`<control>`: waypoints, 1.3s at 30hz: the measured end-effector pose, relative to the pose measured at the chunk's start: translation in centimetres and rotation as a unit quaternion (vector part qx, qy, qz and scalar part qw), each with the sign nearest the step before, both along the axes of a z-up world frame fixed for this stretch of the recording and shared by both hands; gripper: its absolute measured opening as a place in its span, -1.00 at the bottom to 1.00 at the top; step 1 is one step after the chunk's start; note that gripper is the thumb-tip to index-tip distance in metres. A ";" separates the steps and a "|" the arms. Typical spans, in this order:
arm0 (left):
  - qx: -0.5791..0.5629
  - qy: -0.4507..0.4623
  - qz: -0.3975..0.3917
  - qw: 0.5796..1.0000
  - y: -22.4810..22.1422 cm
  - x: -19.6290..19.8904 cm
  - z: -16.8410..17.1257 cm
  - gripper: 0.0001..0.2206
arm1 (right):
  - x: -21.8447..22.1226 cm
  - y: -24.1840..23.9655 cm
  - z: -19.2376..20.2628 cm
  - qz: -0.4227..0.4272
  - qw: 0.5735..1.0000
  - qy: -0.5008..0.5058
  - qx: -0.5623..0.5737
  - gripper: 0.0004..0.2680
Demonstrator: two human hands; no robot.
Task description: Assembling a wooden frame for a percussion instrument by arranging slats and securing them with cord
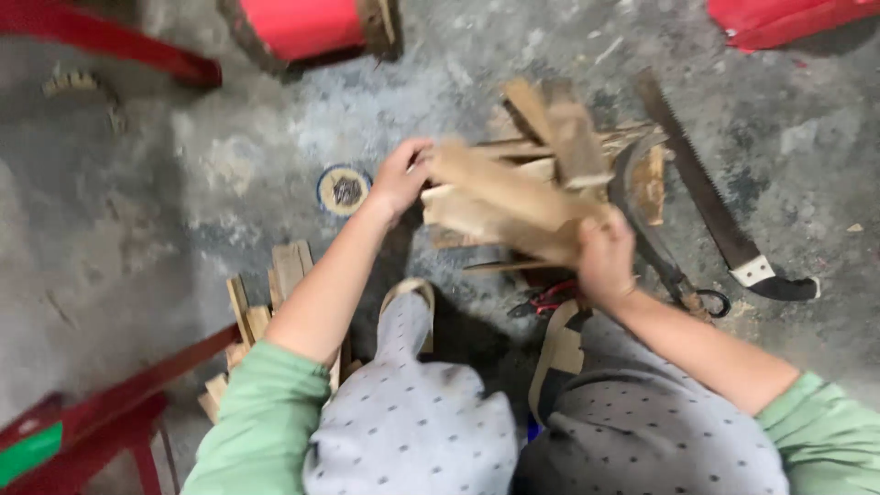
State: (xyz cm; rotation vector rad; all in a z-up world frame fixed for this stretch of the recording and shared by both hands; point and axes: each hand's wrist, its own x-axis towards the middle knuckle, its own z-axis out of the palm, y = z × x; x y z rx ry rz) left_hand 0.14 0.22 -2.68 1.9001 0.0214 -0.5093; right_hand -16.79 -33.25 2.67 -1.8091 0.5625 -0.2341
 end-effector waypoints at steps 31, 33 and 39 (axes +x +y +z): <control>-0.088 0.148 0.143 0.975 -0.3 -0.2 6.3 -0.69 | -0.5 4.3 1.8 0.217 0.937 -0.241 0.129 -0.83; -0.087 0.144 0.132 0.977 -0.3 0.0 5.5 -0.68 | -0.3 4.0 1.7 0.215 0.937 -0.241 0.132 -0.84; -0.095 0.138 0.106 0.980 -1.2 0.1 6.2 -0.61 | -0.4 4.2 0.9 0.214 0.942 -0.225 0.127 -0.83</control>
